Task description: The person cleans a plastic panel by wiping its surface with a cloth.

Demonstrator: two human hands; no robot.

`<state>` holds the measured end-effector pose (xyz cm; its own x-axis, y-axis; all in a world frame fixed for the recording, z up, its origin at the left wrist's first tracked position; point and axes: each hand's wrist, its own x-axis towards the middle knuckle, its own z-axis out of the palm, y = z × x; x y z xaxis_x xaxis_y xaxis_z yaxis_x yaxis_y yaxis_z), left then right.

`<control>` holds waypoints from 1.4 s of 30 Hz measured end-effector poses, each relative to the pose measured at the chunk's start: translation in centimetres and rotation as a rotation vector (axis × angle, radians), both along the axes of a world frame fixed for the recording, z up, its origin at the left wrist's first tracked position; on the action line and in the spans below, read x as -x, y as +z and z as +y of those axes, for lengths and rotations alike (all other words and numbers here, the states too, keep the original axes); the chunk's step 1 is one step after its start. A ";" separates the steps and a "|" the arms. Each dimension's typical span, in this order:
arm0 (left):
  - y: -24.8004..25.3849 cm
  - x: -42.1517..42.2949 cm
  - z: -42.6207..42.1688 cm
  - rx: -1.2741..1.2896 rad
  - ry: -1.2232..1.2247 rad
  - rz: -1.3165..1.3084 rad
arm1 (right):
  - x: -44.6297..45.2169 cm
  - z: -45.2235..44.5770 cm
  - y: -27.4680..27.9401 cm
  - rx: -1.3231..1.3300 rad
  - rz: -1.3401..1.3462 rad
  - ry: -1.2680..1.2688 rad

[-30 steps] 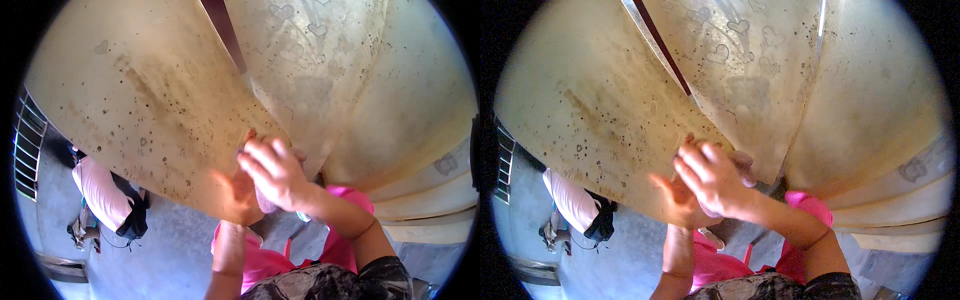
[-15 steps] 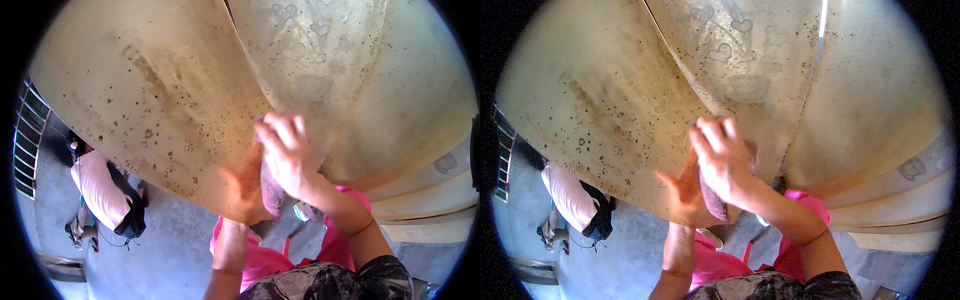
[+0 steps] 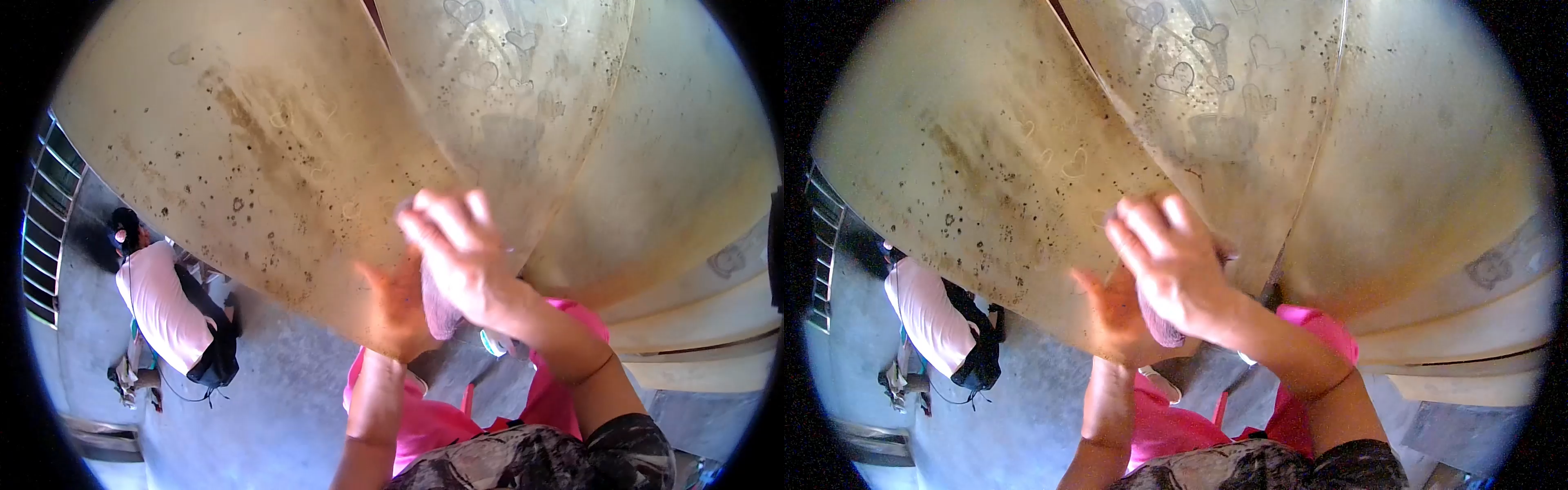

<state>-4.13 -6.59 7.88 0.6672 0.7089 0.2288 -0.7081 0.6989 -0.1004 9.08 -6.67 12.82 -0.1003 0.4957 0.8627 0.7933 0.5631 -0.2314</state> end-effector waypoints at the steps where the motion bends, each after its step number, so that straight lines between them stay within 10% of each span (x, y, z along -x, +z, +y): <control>1: 1.6 -0.6 -0.4 -0.334 0.235 0.716 | -0.7 0.7 0.2 0.001 0.017 -0.101; 6: 2.1 -0.8 -0.9 -0.425 0.432 1.066 | 0.9 -0.2 -0.1 -0.041 0.017 0.025; 7: 0.7 -0.6 -0.5 -0.237 0.248 0.464 | 0.9 -0.1 0.0 -0.048 -0.007 0.021; 9: 0.1 -0.3 0.1 -0.239 0.091 0.163 | 0.5 0.2 0.1 -0.018 0.019 -0.034; 16: 1.6 -0.7 -0.7 -0.429 0.391 1.073 | 1.6 -0.3 -0.8 -0.092 -0.029 0.081; 18: 1.5 -0.3 -0.6 -0.211 0.162 0.701 | 0.3 0.5 0.2 -0.072 -0.018 0.007; 19: 0.3 -0.5 -0.1 -0.019 -0.039 0.065 | -0.3 0.3 0.5 -0.011 0.043 -0.040; 20: 2.4 -1.5 -0.8 -0.212 0.253 0.731 | -0.6 0.4 0.9 0.000 0.022 -0.101; 22: 0.2 -0.5 -0.1 0.060 -0.054 -0.009 | 0.2 0.2 0.2 -0.046 0.019 -0.082; 25: -1.2 -0.5 0.1 -0.007 -0.014 -0.089 | 1.2 -0.4 0.2 -0.067 -0.058 0.030; 28: -0.8 -0.3 0.2 -0.088 -0.025 0.043 | -0.8 0.4 0.3 0.005 -0.083 -0.097; 29: 1.2 -0.8 -0.3 -0.362 0.164 0.632 | -1.1 0.8 0.2 0.032 -0.022 -0.095; 35: 0.3 -0.3 -0.5 -0.548 0.269 0.862 | 0.5 -0.2 -0.1 -0.036 -0.028 0.040; 36: -0.3 -0.1 0.0 -0.270 0.044 0.381 | -0.2 0.0 0.6 0.006 -0.024 0.003; 40: -0.2 -0.9 -0.5 -0.272 0.086 0.567 | -0.1 0.3 0.0 -0.034 -0.016 -0.084; 42: -0.7 -1.1 -0.9 -0.076 0.039 0.015 | 1.3 -0.4 -0.2 -0.058 -0.011 0.081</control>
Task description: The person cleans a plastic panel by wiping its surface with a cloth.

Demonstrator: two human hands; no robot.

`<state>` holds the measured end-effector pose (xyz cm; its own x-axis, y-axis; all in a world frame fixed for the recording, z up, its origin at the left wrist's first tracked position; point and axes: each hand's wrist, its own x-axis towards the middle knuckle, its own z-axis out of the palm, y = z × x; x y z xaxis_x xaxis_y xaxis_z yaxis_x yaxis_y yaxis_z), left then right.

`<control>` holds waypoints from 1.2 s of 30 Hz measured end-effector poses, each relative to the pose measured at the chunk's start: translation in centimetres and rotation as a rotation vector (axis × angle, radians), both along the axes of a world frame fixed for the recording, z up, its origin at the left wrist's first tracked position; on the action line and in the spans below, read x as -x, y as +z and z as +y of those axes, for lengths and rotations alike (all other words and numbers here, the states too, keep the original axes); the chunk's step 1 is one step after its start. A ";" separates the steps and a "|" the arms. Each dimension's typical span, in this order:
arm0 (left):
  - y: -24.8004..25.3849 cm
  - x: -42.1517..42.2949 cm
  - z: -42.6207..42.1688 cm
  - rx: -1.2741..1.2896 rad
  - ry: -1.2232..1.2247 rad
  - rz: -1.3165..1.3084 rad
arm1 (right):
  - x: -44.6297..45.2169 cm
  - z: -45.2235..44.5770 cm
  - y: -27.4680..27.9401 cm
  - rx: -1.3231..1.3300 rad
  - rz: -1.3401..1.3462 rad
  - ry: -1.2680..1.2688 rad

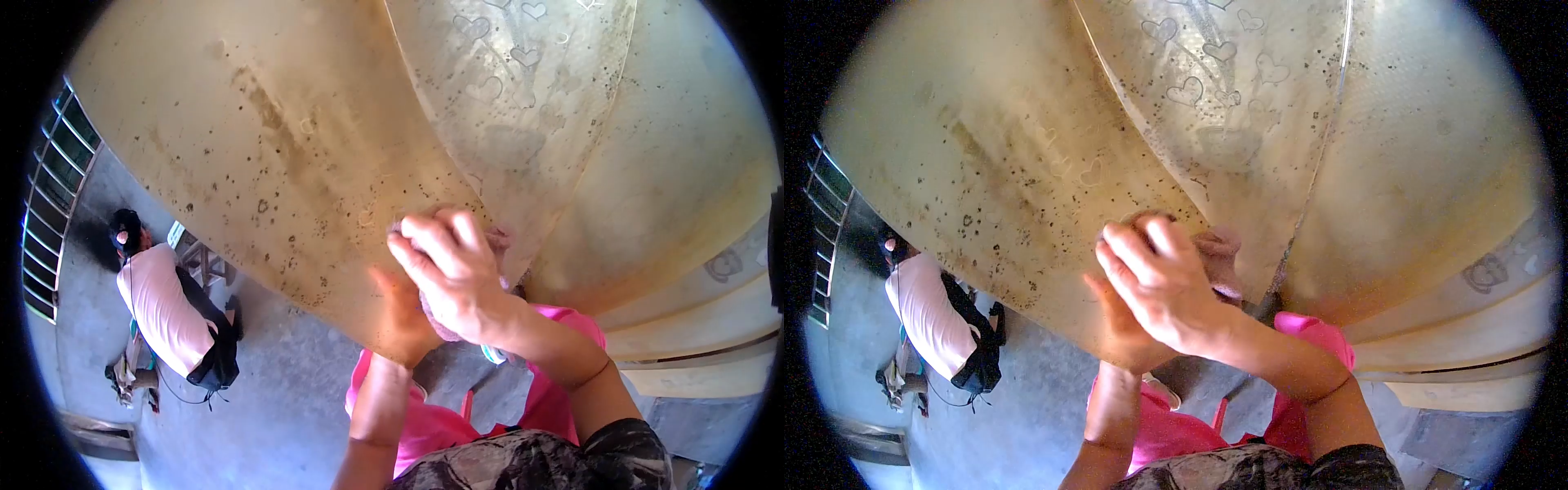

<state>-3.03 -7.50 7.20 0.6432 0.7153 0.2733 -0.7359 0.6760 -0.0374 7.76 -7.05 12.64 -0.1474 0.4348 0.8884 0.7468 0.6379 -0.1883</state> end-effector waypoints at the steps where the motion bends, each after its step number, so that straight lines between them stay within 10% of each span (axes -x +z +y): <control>1: 0.1 0.3 0.2 -0.064 0.008 0.106 | -0.3 0.0 0.3 0.020 -0.020 -0.033; 10: 2.3 0.0 -0.1 -0.669 0.543 1.327 | -0.4 0.5 0.3 0.003 -0.017 -0.034; 13: 1.1 0.6 0.3 -0.035 -0.048 0.184 | -2.1 0.7 1.1 0.073 0.074 -0.169; 17: 1.2 -0.1 0.1 0.022 -0.053 -0.136 | -0.8 0.1 1.0 0.059 -0.005 -0.103; 20: 1.4 0.7 0.4 -0.100 0.029 0.512 | -2.0 0.6 1.0 0.039 0.043 -0.121; 22: 0.9 0.2 0.6 -0.124 -0.093 0.065 | -2.4 1.2 0.9 0.038 0.059 -0.175; 24: 1.0 0.3 0.5 -0.227 0.137 0.655 | -1.2 0.5 0.9 0.046 0.024 -0.098; 30: 1.0 0.7 0.7 -0.190 0.005 0.434 | -2.1 0.9 1.0 0.056 0.055 -0.186; 32: 1.3 0.7 0.5 -0.240 0.151 0.790 | -0.8 0.6 0.5 0.040 0.013 -0.130; 36: 1.6 0.2 0.4 -0.057 -0.074 0.173 | -1.3 0.2 1.2 0.096 0.040 -0.049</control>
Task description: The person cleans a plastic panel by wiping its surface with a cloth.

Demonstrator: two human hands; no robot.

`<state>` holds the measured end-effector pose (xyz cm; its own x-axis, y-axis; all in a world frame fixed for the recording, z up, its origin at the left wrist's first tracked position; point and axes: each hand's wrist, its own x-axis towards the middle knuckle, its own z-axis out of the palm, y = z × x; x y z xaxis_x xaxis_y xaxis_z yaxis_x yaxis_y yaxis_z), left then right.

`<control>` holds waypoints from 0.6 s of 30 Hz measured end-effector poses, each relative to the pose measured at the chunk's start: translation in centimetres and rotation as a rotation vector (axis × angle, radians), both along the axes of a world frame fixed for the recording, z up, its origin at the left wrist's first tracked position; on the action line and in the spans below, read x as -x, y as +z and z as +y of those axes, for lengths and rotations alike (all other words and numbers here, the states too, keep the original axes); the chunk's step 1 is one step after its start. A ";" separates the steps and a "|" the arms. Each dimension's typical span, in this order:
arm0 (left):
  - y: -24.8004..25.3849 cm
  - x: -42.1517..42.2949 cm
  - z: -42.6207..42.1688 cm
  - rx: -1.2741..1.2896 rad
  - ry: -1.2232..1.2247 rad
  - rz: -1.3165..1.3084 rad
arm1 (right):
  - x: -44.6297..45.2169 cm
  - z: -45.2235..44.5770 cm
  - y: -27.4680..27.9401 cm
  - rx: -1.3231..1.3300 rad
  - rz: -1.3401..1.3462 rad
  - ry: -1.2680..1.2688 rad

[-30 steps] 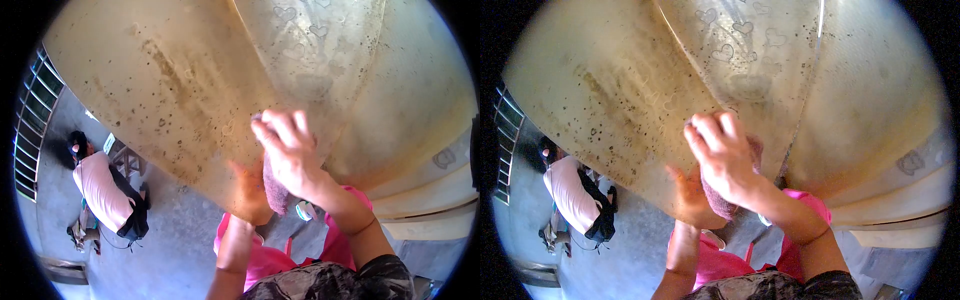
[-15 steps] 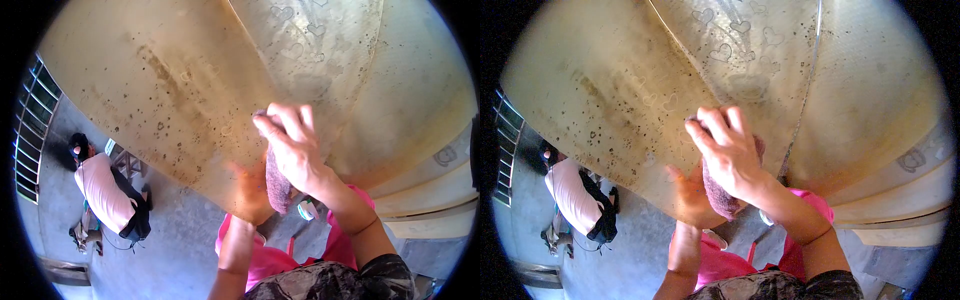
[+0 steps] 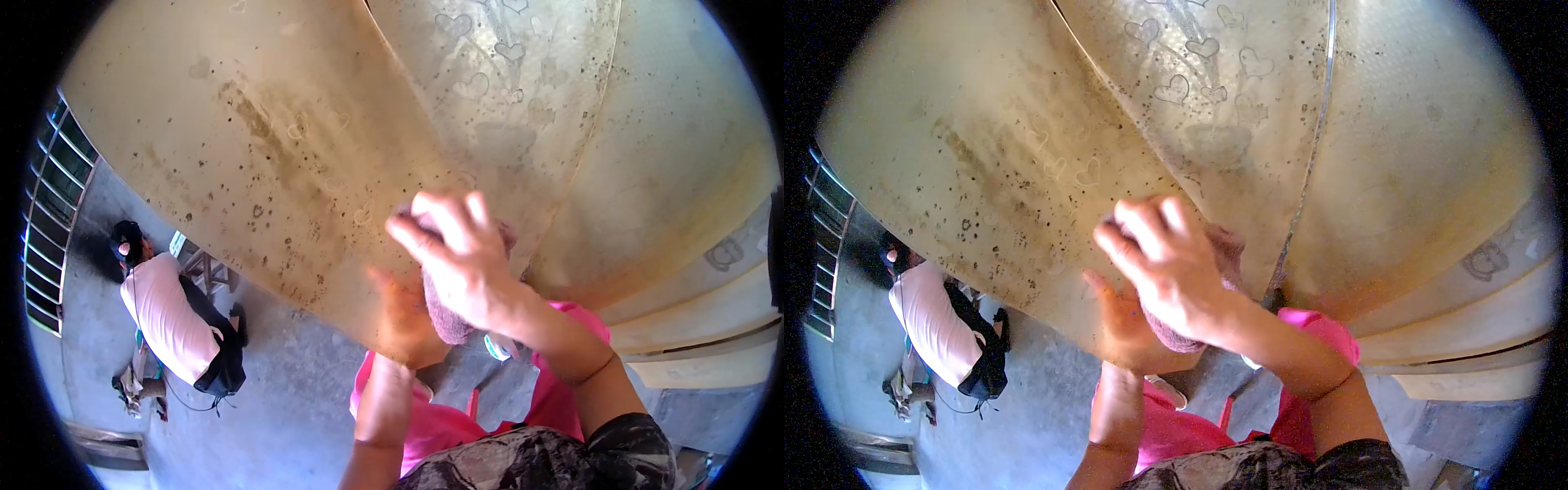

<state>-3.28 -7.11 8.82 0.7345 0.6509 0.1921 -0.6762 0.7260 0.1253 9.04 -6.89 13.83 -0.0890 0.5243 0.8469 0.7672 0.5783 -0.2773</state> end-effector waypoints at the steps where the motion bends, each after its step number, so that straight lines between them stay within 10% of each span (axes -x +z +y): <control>1: 0.3 0.2 -0.1 0.107 0.006 -0.017 | -0.4 0.7 -0.5 -0.033 0.077 -0.016; 4: 0.0 -0.1 -0.2 -0.201 0.161 0.473 | -0.9 0.3 0.2 -0.035 0.159 -0.103; 9: 0.1 0.4 0.3 -0.135 0.069 0.269 | -1.0 1.3 0.0 -0.061 0.117 -0.053; 15: 0.9 -0.1 0.0 -0.100 0.627 0.779 | 2.2 0.4 -1.7 -0.122 -0.040 0.152; 18: 0.1 0.5 0.4 -0.142 0.353 0.565 | -0.4 1.1 -0.8 -0.089 -0.028 0.033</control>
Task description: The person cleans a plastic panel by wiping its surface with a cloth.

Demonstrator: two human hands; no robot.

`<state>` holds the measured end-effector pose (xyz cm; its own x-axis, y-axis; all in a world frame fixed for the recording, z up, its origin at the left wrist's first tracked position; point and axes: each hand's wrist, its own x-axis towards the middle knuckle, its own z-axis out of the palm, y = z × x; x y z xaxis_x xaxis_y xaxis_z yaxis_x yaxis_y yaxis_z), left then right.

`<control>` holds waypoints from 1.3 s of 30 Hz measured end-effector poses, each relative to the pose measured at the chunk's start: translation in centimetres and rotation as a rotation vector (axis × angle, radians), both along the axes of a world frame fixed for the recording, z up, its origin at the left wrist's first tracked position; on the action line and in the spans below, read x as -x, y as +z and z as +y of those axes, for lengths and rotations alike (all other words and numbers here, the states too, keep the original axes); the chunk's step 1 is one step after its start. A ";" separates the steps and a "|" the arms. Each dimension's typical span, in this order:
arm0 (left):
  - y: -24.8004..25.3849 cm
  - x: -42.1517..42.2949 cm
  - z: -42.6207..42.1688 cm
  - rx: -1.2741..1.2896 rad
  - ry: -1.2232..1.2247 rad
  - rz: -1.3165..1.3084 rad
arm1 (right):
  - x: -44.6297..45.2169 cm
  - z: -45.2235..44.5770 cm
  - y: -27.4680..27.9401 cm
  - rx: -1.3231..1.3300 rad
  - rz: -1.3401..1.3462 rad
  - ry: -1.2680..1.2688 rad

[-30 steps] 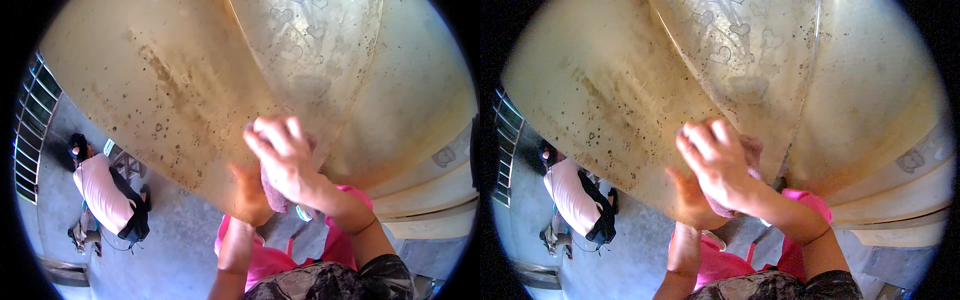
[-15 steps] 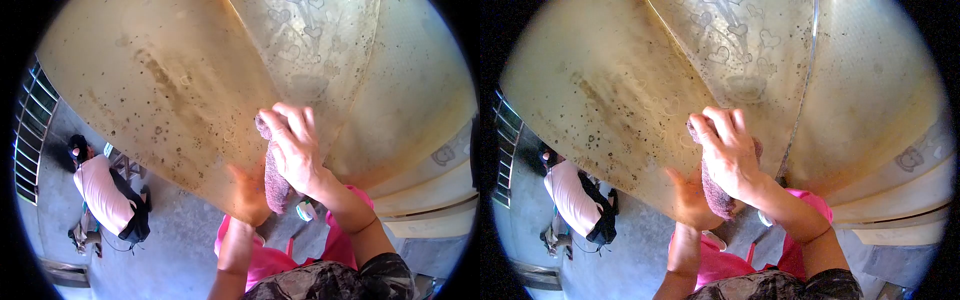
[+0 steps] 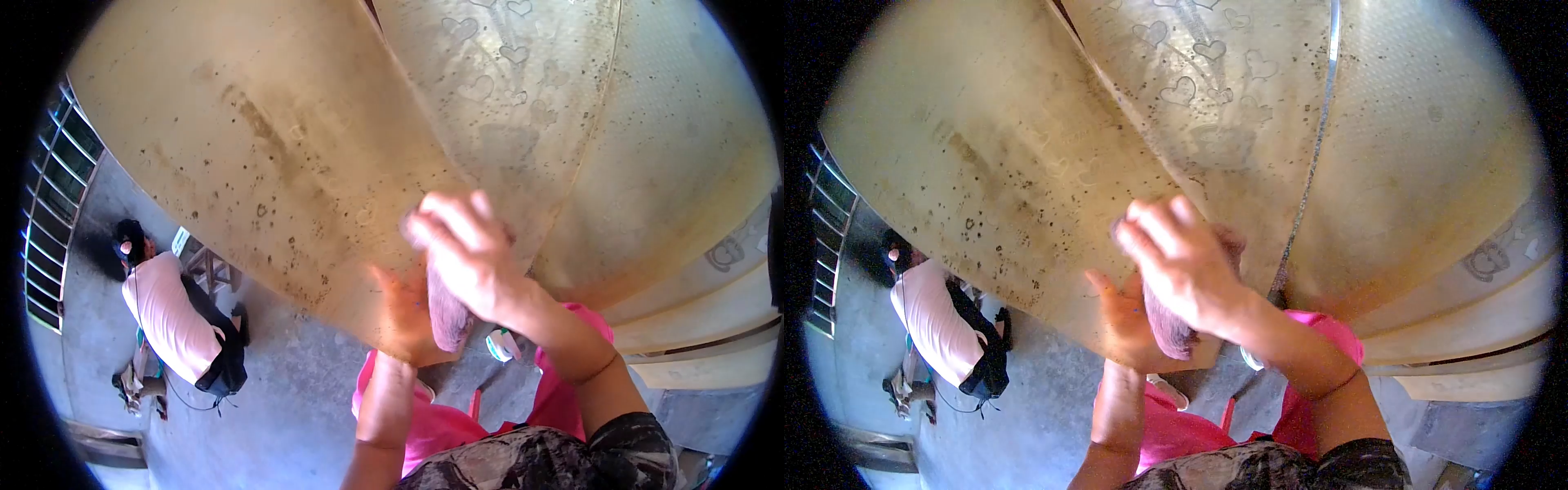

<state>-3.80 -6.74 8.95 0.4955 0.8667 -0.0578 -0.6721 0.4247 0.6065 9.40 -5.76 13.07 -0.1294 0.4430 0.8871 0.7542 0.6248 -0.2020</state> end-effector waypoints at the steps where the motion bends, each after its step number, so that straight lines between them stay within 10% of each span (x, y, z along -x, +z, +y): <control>1: -0.2 0.1 0.1 0.002 -0.145 -0.101 | -0.7 0.2 0.1 0.041 0.019 -0.084; 21: 3.1 4.2 0.8 -0.816 0.250 0.685 | 3.0 -1.7 -0.5 0.070 0.118 0.194; 27: 3.8 2.8 1.6 -0.503 0.228 0.031 | 3.0 -1.4 -0.9 -0.052 0.168 0.185; 39: 2.1 2.2 2.4 -0.426 0.230 -0.157 | 3.1 0.9 0.1 -0.113 -0.075 -0.057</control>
